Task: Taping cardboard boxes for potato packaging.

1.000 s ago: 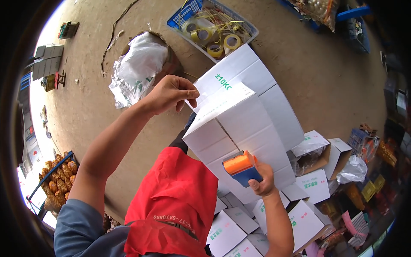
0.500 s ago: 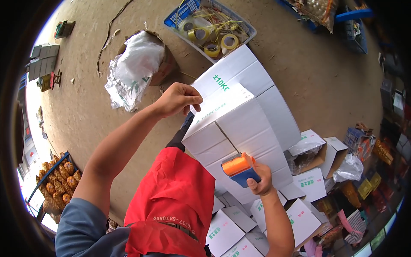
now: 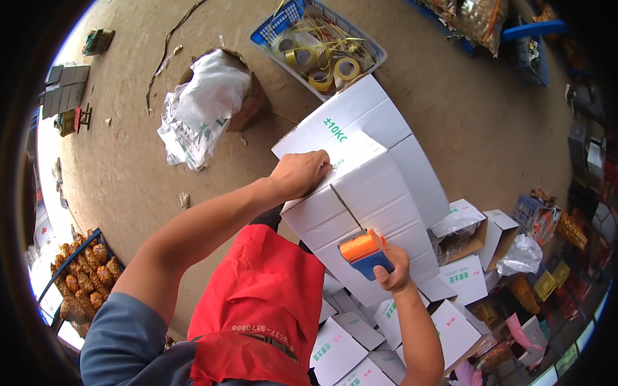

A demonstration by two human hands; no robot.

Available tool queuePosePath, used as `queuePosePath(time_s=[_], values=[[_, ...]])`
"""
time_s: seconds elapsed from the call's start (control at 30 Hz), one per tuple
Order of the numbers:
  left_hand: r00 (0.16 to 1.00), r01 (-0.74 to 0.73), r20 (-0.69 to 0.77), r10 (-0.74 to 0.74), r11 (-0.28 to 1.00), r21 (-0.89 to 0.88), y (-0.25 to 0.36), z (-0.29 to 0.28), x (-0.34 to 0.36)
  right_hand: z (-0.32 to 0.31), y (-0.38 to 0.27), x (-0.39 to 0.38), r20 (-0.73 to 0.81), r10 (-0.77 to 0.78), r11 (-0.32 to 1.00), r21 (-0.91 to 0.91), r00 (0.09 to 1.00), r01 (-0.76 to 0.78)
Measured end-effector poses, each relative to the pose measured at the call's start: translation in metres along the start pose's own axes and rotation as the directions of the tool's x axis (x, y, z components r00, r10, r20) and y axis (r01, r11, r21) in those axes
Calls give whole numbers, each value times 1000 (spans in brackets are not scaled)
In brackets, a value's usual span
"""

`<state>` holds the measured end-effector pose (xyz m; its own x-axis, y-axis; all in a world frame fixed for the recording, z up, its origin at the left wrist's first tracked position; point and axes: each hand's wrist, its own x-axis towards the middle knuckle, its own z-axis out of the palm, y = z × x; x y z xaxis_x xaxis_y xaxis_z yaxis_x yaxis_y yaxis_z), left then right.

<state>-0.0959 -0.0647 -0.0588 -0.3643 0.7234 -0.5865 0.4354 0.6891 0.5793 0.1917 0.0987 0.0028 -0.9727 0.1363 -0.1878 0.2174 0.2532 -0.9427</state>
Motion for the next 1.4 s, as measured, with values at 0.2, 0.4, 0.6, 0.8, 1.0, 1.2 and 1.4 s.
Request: queuePosePath(time_s=[0.2,0.4,0.6,0.8,1.0,1.2,1.4], values=[[997,57,-47,-53,994,88,-22,15,1,10,-7,1,-118,23,1000,-5,993,-24],[977,54,-127,-174,769,-638,-34,11,-20,14,-2,-4,-203,23,999,-19,979,-28],[981,-101,55,185,732,-674,-24,30,-40,4,1,-1,-33,-28,999,-17,999,27],[963,-237,-26,267,803,-547,-21,10,-36,8,0,-4,-93,54,999,-3,994,-54],[740,-621,-123,662,741,256,23,19,-69,3,2,-10,-93,5,1000,-6,996,-6],[783,-535,-21,622,691,486,27,29,-68,-15,-36,-34,57,420,904,62,906,-423],[789,-521,-20,615,685,510,31,27,-72,-42,-44,-116,34,651,759,-58,759,-648]])
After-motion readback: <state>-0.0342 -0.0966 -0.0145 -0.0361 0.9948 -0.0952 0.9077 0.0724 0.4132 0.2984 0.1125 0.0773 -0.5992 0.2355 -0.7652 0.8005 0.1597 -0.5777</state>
